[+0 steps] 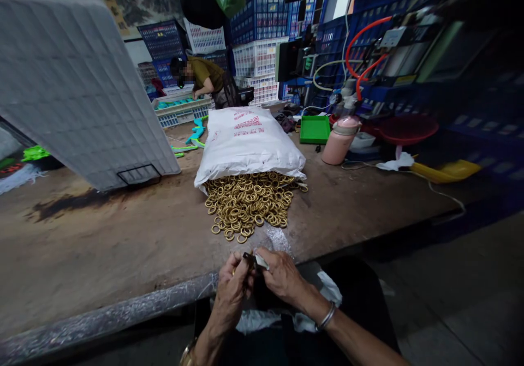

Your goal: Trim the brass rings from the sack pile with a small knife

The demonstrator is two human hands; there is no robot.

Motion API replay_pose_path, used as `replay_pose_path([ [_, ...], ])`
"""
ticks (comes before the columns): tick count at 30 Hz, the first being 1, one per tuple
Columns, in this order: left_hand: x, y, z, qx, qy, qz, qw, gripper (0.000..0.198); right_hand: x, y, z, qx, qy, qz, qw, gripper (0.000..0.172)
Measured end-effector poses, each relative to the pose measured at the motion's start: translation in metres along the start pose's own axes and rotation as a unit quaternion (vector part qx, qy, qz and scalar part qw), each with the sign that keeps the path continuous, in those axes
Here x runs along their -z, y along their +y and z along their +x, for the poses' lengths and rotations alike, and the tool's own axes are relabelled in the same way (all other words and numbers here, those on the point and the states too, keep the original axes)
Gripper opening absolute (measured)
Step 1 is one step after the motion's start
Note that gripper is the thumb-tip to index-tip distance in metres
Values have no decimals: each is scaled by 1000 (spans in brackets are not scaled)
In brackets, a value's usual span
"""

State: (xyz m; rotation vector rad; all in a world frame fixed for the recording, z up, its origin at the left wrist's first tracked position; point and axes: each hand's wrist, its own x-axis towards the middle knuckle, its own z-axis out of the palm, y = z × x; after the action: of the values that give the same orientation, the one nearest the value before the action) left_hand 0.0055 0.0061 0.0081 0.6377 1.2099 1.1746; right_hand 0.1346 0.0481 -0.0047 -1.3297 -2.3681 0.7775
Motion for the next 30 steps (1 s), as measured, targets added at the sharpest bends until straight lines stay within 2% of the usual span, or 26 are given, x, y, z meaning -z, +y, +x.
replay_pose_path([
  [8,-2,2,-3,-8,23,28,999,38,10,-7,0,-10,-26,-67,997,27],
  [10,-3,5,-10,-17,6,49,999,37,11,-1,2,-29,-16,-90,995,25],
  [12,-5,4,-19,-17,-36,54,998,36,11,8,7,-56,5,-107,993,24],
  [15,-5,-11,-28,62,-109,32,992,33,12,22,19,-78,48,-112,989,22],
  [17,-3,-30,-27,144,-118,0,983,29,12,28,28,-90,80,-108,987,19],
  [20,4,-58,-16,274,-89,-57,956,23,12,31,40,-88,117,-92,985,16],
  [22,8,-71,-6,310,-35,-99,945,18,13,28,47,-82,126,-84,985,16],
  [25,9,-83,10,317,35,-163,934,13,15,22,57,-98,116,-94,984,16],
  [27,9,-92,19,312,62,-183,930,11,14,18,63,-115,104,-117,981,16],
  [30,11,-108,29,276,35,-172,945,15,12,16,68,-124,93,-155,976,14],
])
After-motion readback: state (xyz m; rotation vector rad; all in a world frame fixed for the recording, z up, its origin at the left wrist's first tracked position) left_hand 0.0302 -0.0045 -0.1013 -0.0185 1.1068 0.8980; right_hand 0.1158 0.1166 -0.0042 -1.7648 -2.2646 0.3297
